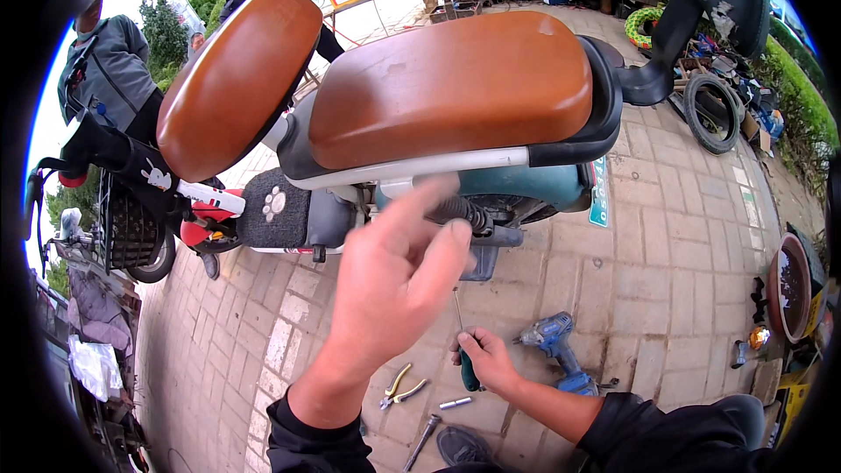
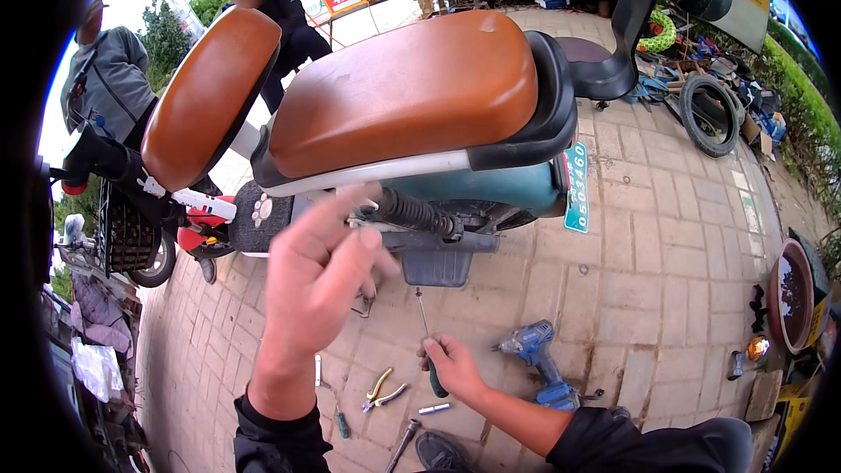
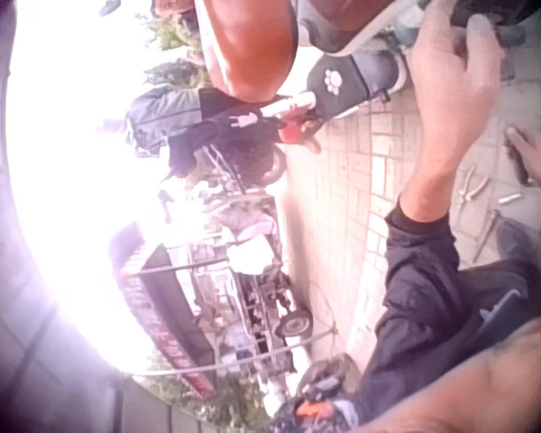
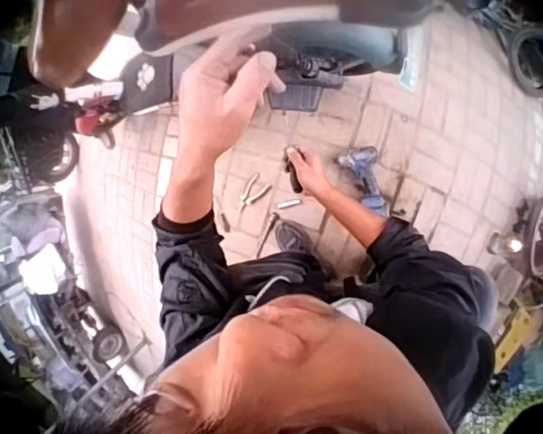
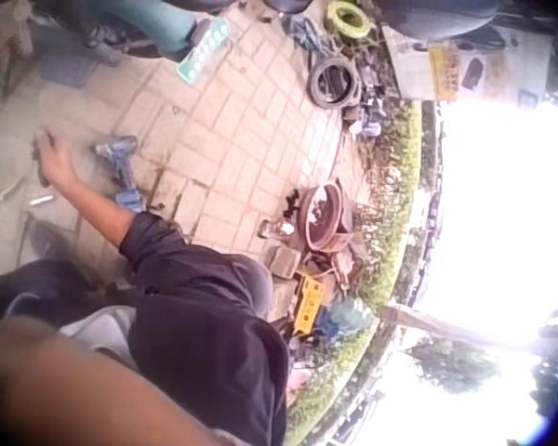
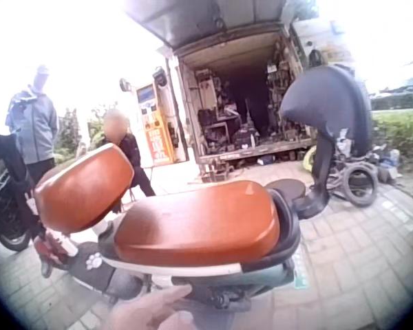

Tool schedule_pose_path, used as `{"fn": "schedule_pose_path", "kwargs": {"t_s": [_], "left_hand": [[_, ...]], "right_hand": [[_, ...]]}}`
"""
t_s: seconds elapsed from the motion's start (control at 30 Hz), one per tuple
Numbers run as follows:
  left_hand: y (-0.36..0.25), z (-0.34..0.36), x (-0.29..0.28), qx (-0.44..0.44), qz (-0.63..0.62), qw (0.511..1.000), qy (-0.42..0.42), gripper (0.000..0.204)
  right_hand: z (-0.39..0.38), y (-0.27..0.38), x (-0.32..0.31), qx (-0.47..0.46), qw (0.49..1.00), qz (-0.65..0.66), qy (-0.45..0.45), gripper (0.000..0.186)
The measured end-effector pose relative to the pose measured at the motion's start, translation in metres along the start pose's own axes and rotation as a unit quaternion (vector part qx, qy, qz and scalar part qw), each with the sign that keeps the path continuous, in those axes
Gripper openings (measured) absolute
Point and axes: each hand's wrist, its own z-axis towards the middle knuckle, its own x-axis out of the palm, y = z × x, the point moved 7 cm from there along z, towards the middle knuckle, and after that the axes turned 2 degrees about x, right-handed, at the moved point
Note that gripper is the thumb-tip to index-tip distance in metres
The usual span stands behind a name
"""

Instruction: The person uses a socket wrench and a cordless impact driver to remove bolts from the rear of a scooter. They then remove a plastic cover and reattach it, securing it with a screwdriver.

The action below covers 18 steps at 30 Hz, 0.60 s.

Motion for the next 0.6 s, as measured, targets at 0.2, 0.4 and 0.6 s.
{"fn": "schedule_pose_path", "kwargs": {"t_s": [0.2,0.4,0.6], "left_hand": [[0.139,-0.062,-0.011,-0.280,-0.021,0.958,0.048,0.024],[0.272,-0.142,0.005,-0.405,-0.100,0.909,-0.015,0.025],[0.336,-0.261,0.051,-0.516,-0.246,0.813,-0.107,0.039]], "right_hand": [[0.005,0.003,0.003,-0.043,0.994,-0.081,-0.060,0.022],[0.027,-0.035,-0.008,-0.054,0.992,-0.040,-0.103,0.016],[0.049,-0.072,0.003,-0.012,0.996,-0.016,-0.090,0.017]]}}
